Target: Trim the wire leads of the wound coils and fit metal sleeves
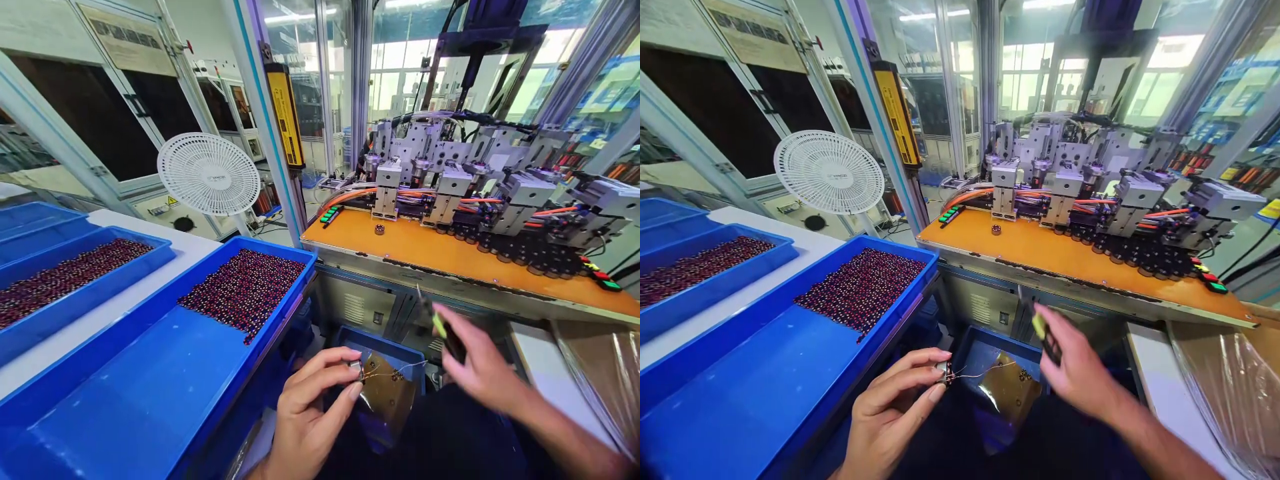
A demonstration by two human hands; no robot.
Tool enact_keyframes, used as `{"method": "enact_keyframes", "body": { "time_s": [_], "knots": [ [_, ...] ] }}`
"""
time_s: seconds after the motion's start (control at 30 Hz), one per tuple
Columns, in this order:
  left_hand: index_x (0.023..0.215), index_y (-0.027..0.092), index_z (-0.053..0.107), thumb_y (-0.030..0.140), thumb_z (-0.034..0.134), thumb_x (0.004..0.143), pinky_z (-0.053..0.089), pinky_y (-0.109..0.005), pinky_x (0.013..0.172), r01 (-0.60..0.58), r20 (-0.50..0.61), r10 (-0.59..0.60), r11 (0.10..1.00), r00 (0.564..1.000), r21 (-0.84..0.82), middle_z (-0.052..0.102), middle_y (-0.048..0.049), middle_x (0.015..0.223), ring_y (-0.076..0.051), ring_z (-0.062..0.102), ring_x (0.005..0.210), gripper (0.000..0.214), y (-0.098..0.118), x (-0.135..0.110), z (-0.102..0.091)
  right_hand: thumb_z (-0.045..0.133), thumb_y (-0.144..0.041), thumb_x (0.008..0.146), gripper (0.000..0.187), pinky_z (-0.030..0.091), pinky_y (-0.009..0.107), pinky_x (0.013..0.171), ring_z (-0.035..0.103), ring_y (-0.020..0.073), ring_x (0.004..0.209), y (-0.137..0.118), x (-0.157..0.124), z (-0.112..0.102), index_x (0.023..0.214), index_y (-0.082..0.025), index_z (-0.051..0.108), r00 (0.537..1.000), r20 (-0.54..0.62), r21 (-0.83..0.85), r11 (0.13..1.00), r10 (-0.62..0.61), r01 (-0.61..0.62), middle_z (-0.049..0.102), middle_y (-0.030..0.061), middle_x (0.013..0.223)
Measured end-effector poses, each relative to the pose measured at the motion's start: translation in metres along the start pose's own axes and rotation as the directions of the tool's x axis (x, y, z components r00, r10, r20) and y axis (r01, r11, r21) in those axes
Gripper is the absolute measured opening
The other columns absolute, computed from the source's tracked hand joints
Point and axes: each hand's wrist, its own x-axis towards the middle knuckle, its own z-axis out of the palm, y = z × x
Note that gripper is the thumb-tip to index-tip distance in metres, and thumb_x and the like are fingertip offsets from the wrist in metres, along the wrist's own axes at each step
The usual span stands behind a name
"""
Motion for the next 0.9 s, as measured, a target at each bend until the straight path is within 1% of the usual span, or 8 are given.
{"method": "enact_keyframes", "body": {
  "time_s": [0.07, 0.13, 0.2, 0.27, 0.43, 0.57, 0.77, 0.9],
  "knots": [
    [0.096, 0.023, 0.076, 0.002, 0.069, 0.078, 0.062, -0.032, 0.078, 0.002, 0.002, -0.002, 1.000, 1.000, 0.006, 0.077, -0.0080, 0.102, -0.022, 0.074, 0.091, 0.028, 0.000, 0.000, 0.001, 0.050, -0.021, 0.091, 0.057, 0.056, 0.034, 0.091, 0.067, 0.0209, 0.102, -0.027, -0.040, 0.020, 0.146, -0.019, 0.035, 0.993, 0.107, 0.385, 0.918, 0.056, -0.093, 0.066, 0.0121, 0.109],
    [0.096, 0.023, 0.075, 0.002, 0.069, 0.078, 0.062, -0.033, 0.079, 0.007, 0.012, -0.007, 1.000, 1.000, 0.012, 0.077, -0.0081, 0.102, -0.022, 0.074, 0.092, 0.028, 0.001, 0.001, 0.002, 0.048, -0.021, 0.094, 0.054, 0.058, 0.029, 0.082, 0.070, 0.0178, 0.090, -0.049, -0.067, 0.035, 0.147, -0.024, 0.036, 0.977, 0.206, 0.677, 0.712, 0.062, -0.187, 0.067, 0.0107, 0.104],
    [0.096, 0.023, 0.075, 0.002, 0.069, 0.078, 0.062, -0.033, 0.079, 0.004, 0.022, -0.005, 1.000, 1.000, 0.018, 0.077, -0.0083, 0.103, -0.022, 0.074, 0.092, 0.028, 0.001, 0.002, 0.003, 0.049, -0.027, 0.095, 0.053, 0.058, 0.032, 0.085, 0.070, 0.0196, 0.094, -0.065, -0.080, 0.045, 0.147, -0.028, 0.038, 0.974, 0.228, 0.833, 0.516, 0.004, -0.197, 0.067, 0.0118, 0.110],
    [0.096, 0.022, 0.076, 0.002, 0.069, 0.078, 0.062, -0.033, 0.078, -0.004, 0.030, 0.003, 1.000, 1.000, 0.022, 0.077, -0.0088, 0.102, -0.022, 0.074, 0.092, 0.028, 0.001, 0.003, 0.004, 0.053, -0.035, 0.094, 0.054, 0.055, 0.038, 0.092, 0.068, 0.0233, 0.102, -0.074, -0.082, 0.050, 0.147, -0.032, 0.040, 0.979, 0.199, 0.902, 0.402, -0.054, -0.161, 0.065, 0.0126, 0.117],
    [0.097, 0.022, 0.076, 0.001, 0.069, 0.077, 0.062, -0.033, 0.079, -0.006, 0.053, 0.005, 1.000, 0.999, 0.012, 0.078, -0.0091, 0.101, -0.022, 0.074, 0.091, 0.029, 0.002, 0.002, 0.006, 0.057, -0.037, 0.091, 0.057, 0.052, 0.043, 0.095, 0.066, 0.0262, 0.105, -0.079, -0.075, 0.055, 0.146, -0.030, 0.043, 0.981, 0.181, 0.935, 0.324, -0.076, -0.147, 0.066, 0.0137, 0.114],
    [0.097, 0.022, 0.076, 0.001, 0.069, 0.077, 0.062, -0.033, 0.080, 0.002, 0.051, -0.002, 1.000, 0.999, 0.015, 0.077, -0.0091, 0.102, -0.022, 0.074, 0.093, 0.029, 0.001, 0.000, 0.006, 0.053, -0.041, 0.092, 0.054, 0.056, 0.042, 0.084, 0.068, 0.0240, 0.091, -0.083, -0.073, 0.059, 0.145, -0.030, 0.045, 0.976, 0.211, 0.945, 0.266, -0.062, -0.188, 0.067, 0.0124, 0.104],
    [0.097, 0.022, 0.076, 0.001, 0.070, 0.077, 0.061, -0.032, 0.080, 0.001, 0.036, -0.002, 1.000, 0.999, 0.026, 0.077, -0.0089, 0.101, -0.021, 0.074, 0.092, 0.030, 0.001, 0.000, 0.004, 0.052, -0.043, 0.096, 0.047, 0.057, 0.033, 0.070, 0.066, 0.0173, 0.075, -0.085, -0.076, 0.064, 0.142, -0.034, 0.049, 0.941, 0.338, 0.924, 0.201, -0.029, -0.326, 0.065, 0.0096, 0.097],
    [0.096, 0.022, 0.076, 0.001, 0.070, 0.076, 0.062, -0.032, 0.080, 0.004, 0.043, -0.005, 1.000, 0.999, 0.011, 0.078, -0.0090, 0.101, -0.021, 0.074, 0.091, 0.029, 0.001, 0.000, 0.005, 0.062, -0.039, 0.091, 0.052, 0.054, 0.027, 0.061, 0.060, 0.0131, 0.067, -0.086, -0.080, 0.064, 0.141, -0.035, 0.049, 0.951, 0.308, 0.929, 0.215, 0.003, -0.302, 0.062, 0.0075, 0.091]
  ]
}}
